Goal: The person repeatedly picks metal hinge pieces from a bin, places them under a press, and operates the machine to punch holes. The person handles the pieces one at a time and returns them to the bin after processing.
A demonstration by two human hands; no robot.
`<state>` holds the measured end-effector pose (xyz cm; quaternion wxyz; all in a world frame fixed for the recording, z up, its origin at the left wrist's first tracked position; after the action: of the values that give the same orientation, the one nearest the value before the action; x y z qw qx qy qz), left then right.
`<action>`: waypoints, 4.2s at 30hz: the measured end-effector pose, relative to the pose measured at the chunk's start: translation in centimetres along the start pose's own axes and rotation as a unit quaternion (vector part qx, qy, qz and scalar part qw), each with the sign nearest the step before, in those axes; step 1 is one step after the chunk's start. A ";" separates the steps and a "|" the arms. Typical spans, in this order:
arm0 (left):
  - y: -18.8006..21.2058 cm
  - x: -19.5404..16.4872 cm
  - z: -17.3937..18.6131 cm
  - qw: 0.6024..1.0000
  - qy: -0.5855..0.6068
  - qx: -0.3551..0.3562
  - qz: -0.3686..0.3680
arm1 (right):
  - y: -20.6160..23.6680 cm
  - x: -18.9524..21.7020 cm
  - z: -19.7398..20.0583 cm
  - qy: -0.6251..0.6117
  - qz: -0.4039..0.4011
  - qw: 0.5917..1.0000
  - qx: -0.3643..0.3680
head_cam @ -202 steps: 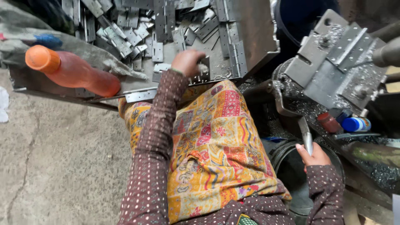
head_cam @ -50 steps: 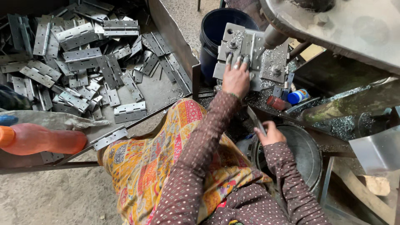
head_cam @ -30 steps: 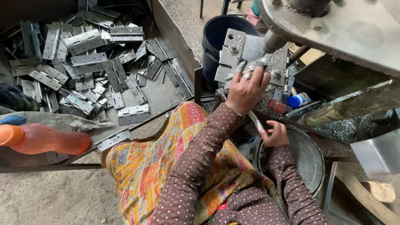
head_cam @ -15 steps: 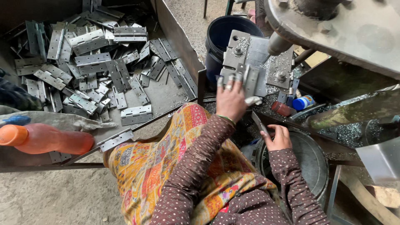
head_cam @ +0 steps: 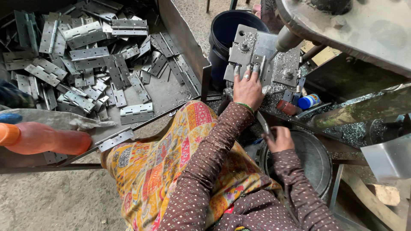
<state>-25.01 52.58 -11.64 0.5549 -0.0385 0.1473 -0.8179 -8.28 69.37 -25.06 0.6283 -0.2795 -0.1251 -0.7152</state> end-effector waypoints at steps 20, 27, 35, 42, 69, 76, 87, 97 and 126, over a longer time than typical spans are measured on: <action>-3.7 -0.5 -3.6 0.998 -0.038 -0.042 0.017 | 0.0 -2.3 -3.7 0.048 -0.136 0.976 0.164; 0.4 -0.3 -1.8 0.998 -0.009 -0.055 0.000 | 0.6 -0.8 -3.9 -0.069 -0.101 0.987 0.109; -1.5 -0.1 -2.0 0.998 0.008 -0.062 -0.002 | -0.7 -3.0 -3.2 0.108 -0.141 0.957 0.228; -3.1 -0.5 -3.0 0.997 0.008 -0.075 0.003 | -0.3 -3.5 -2.9 0.047 -0.168 0.980 0.098; 2.3 5.4 2.3 0.948 0.129 -0.289 -0.022 | 0.8 -1.6 -4.2 -0.072 -0.050 0.990 0.112; 11.1 26.8 -5.5 0.919 -0.005 -0.076 0.387 | -3.9 -3.2 0.8 0.002 -0.214 0.945 0.248; 11.4 39.5 -10.8 0.870 -0.007 -0.067 0.489 | -5.2 -1.0 1.5 0.004 -0.234 0.943 0.235; 13.6 42.3 -11.8 0.874 -0.029 -0.151 0.461 | -5.3 -0.8 1.7 0.036 -0.248 0.940 0.232; 7.2 17.4 9.4 0.897 0.223 -0.367 0.108 | -3.4 -2.7 0.6 0.083 -0.190 0.951 0.232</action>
<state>-23.03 32.24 -6.49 0.5388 -0.0396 0.5599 -0.6282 -11.28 72.57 -25.47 0.5366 -0.0371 -0.2854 -0.7932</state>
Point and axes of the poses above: each hand's wrist, its own y-axis away from the middle knuckle, its own z-axis out of the back of the hand, x = y × z, the point moved 6 cm from there along -y, towards the middle knuckle, and after that the axes turned 10 degrees about -y, right-handed, at the moved point
